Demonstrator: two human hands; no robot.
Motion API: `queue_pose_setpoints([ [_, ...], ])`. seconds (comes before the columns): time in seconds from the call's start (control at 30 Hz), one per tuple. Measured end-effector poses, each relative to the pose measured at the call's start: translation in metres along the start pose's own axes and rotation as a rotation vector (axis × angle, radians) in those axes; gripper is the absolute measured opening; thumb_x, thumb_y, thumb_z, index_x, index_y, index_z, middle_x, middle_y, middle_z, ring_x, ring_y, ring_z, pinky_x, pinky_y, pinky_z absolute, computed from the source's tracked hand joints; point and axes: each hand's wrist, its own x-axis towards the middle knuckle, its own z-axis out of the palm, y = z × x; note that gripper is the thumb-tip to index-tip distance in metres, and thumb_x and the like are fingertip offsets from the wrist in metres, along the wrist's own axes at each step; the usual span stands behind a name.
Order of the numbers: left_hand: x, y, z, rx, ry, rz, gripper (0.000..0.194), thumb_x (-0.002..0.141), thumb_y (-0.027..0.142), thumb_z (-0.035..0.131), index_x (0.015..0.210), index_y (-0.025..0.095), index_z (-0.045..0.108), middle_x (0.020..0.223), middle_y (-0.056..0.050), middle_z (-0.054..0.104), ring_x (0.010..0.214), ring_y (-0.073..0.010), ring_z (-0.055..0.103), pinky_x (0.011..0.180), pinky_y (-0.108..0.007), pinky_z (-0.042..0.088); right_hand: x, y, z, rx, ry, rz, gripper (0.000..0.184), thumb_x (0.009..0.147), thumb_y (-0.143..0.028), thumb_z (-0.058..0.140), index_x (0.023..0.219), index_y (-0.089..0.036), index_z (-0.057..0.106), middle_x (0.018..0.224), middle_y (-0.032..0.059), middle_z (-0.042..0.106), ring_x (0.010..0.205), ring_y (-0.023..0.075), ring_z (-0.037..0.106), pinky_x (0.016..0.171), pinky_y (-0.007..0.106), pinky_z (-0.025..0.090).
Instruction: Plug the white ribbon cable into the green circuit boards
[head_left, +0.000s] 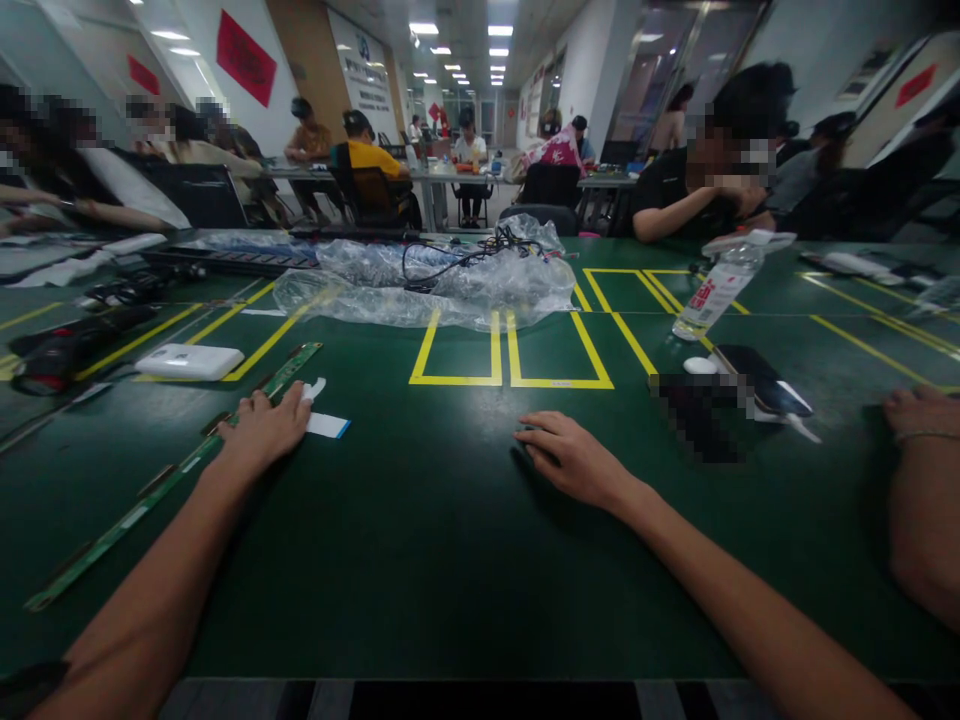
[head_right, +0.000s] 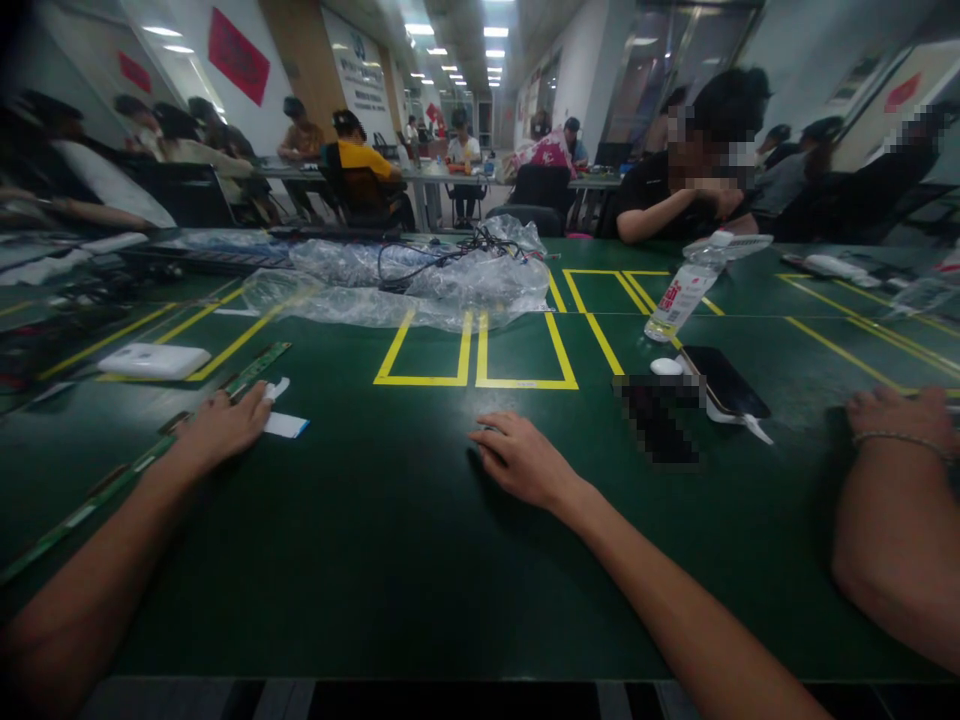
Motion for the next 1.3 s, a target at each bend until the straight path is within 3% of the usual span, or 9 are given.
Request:
queue_pose_setpoints([
  [0.13,0.006,-0.011,0.014,-0.01,0.025,-0.233,0.078,0.103,0.058,0.002,0.151,0.012,0.043,0.133,-0.022,0.058,0.127,-0.0466,0.049,0.093,-0.073,0.038,0.0,0.0,0.0,-0.002,-0.005,0.002,0.032,0.098,-0.022,0.051,0.126,-0.021,0.067,0.133,0.0121,0.063,0.127,0.0268,0.054,0.106,0.05,0.047],
  [0.27,0.014,-0.011,0.023,-0.067,-0.152,-0.178,0.066,0.106,0.052,0.016,0.154,0.013,0.038,0.153,-0.027,0.039,0.137,-0.0556,0.035,0.093,-0.079,0.036,0.0,0.0,-0.001,-0.012,-0.012,0.004,0.031,0.1,-0.023,0.05,0.125,-0.02,0.067,0.132,0.0119,0.064,0.127,0.0264,0.054,0.106,0.048,0.046],
  [0.37,0.01,0.031,0.022,-0.11,-0.17,0.047,0.058,0.107,0.043,0.023,0.157,0.015,0.035,0.158,-0.024,0.033,0.144,-0.0472,0.031,0.104,-0.072,0.035,0.001,0.0,0.0,-0.015,0.008,0.025,0.032,0.1,-0.024,0.049,0.126,-0.02,0.067,0.131,0.0123,0.064,0.125,0.0261,0.056,0.105,0.048,0.047],
  [0.53,-0.016,0.146,0.009,-0.222,-0.076,0.738,0.048,0.107,0.028,0.032,0.155,0.025,0.037,0.16,-0.01,0.035,0.149,-0.031,0.029,0.115,-0.059,0.032,0.001,0.003,0.003,-0.011,0.022,0.057,0.032,0.1,-0.024,0.049,0.125,-0.02,0.067,0.13,0.0121,0.065,0.124,0.0265,0.056,0.104,0.048,0.048],
  [0.67,-0.026,0.185,0.005,-0.279,-0.011,0.909,0.048,0.107,0.029,0.038,0.154,0.027,0.036,0.16,-0.009,0.036,0.149,-0.0298,0.03,0.115,-0.057,0.034,0.001,0.005,0.005,-0.018,-0.008,0.07,0.033,0.1,-0.023,0.049,0.128,-0.02,0.067,0.131,0.0119,0.064,0.125,0.0264,0.056,0.104,0.048,0.048],
  [0.83,-0.002,0.144,0.01,-0.27,0.012,0.566,0.049,0.108,0.034,0.029,0.154,0.022,0.037,0.161,-0.013,0.033,0.148,-0.0288,0.032,0.117,-0.054,0.032,0.0,0.0,0.003,-0.071,-0.108,0.058,0.042,0.097,-0.024,0.053,0.138,-0.024,0.06,0.142,0.0145,0.056,0.133,0.0307,0.05,0.107,0.053,0.044],
  [1.1,0.034,-0.006,0.025,-0.161,-0.201,-0.461,0.086,0.1,0.065,0.021,0.15,-0.003,0.035,0.157,-0.035,0.025,0.139,-0.0606,0.027,0.092,-0.084,0.031,-0.002,-0.001,0.0,-0.09,-0.203,0.051,0.046,0.098,-0.028,0.053,0.144,-0.031,0.055,0.153,0.0123,0.046,0.142,0.0338,0.04,0.113,0.057,0.037],
  [1.2,0.036,-0.012,0.027,-0.156,-0.296,-0.472,0.089,0.099,0.066,0.02,0.146,-0.008,0.039,0.153,-0.037,0.029,0.136,-0.0599,0.032,0.09,-0.082,0.035,-0.003,-0.001,-0.003,-0.084,-0.207,0.04,0.045,0.098,-0.026,0.052,0.143,-0.031,0.057,0.152,0.0119,0.047,0.142,0.0329,0.04,0.113,0.056,0.038],
  [1.3,0.03,0.03,0.022,-0.149,-0.278,-0.196,0.082,0.1,0.06,0.023,0.15,-0.003,0.037,0.158,-0.029,0.028,0.146,-0.0471,0.027,0.107,-0.07,0.033,-0.003,-0.001,-0.005,-0.066,-0.205,0.034,0.043,0.099,-0.027,0.052,0.141,-0.032,0.058,0.152,0.0106,0.047,0.142,0.0324,0.041,0.112,0.057,0.039],
])
